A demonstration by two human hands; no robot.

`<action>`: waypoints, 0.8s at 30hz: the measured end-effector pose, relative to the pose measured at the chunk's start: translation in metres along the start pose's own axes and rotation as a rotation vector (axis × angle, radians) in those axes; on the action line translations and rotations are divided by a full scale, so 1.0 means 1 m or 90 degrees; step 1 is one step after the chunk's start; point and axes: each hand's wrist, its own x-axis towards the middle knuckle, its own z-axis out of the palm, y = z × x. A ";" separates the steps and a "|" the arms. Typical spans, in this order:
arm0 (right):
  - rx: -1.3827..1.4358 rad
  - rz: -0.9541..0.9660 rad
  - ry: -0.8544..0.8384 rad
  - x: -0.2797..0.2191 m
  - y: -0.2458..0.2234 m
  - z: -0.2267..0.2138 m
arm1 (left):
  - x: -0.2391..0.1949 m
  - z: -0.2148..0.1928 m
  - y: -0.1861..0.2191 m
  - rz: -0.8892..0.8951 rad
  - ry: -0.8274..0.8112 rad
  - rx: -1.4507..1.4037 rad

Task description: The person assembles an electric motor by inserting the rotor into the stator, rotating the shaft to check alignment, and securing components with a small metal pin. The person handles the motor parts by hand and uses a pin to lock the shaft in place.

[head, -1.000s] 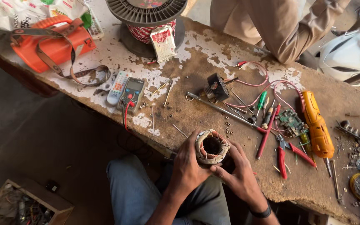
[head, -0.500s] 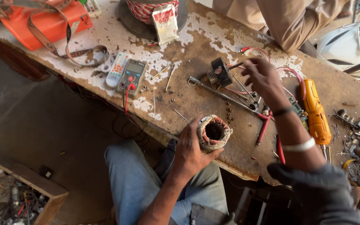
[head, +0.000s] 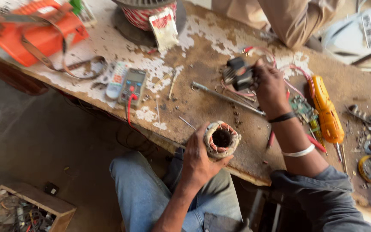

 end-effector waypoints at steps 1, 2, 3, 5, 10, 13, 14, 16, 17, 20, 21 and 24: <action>0.059 0.014 0.009 -0.011 0.000 -0.007 | -0.004 0.000 0.001 -0.010 -0.004 0.003; 0.118 0.027 0.018 -0.022 -0.005 -0.016 | -0.006 0.001 0.001 -0.019 -0.008 0.006; 0.178 0.035 0.026 -0.029 -0.012 -0.023 | -0.004 0.002 0.000 -0.025 -0.008 0.009; 0.243 0.066 0.012 -0.051 -0.026 -0.035 | -0.004 0.001 -0.001 0.027 -0.009 0.023; 0.428 0.054 -0.080 -0.115 -0.038 -0.044 | -0.007 0.000 -0.006 0.056 -0.014 -0.002; 0.348 0.031 0.056 -0.146 -0.035 -0.050 | -0.008 0.001 -0.006 0.047 -0.009 -0.012; 0.330 -0.009 0.033 -0.156 -0.033 -0.054 | -0.009 0.002 -0.006 0.043 -0.010 -0.016; 0.378 -0.035 0.063 -0.172 -0.028 -0.068 | -0.009 0.002 -0.005 0.037 -0.011 -0.017; 0.443 -0.021 0.114 -0.177 -0.024 -0.078 | -0.007 0.002 -0.006 0.034 -0.010 -0.015; 0.575 -0.034 0.174 -0.188 -0.014 -0.111 | -0.009 0.003 -0.005 0.034 -0.014 -0.008; 0.582 -0.048 0.185 -0.190 -0.011 -0.120 | -0.009 0.003 -0.006 0.037 -0.016 -0.008; 0.554 -0.085 0.231 -0.193 -0.008 -0.132 | -0.009 0.004 -0.008 0.022 -0.036 0.009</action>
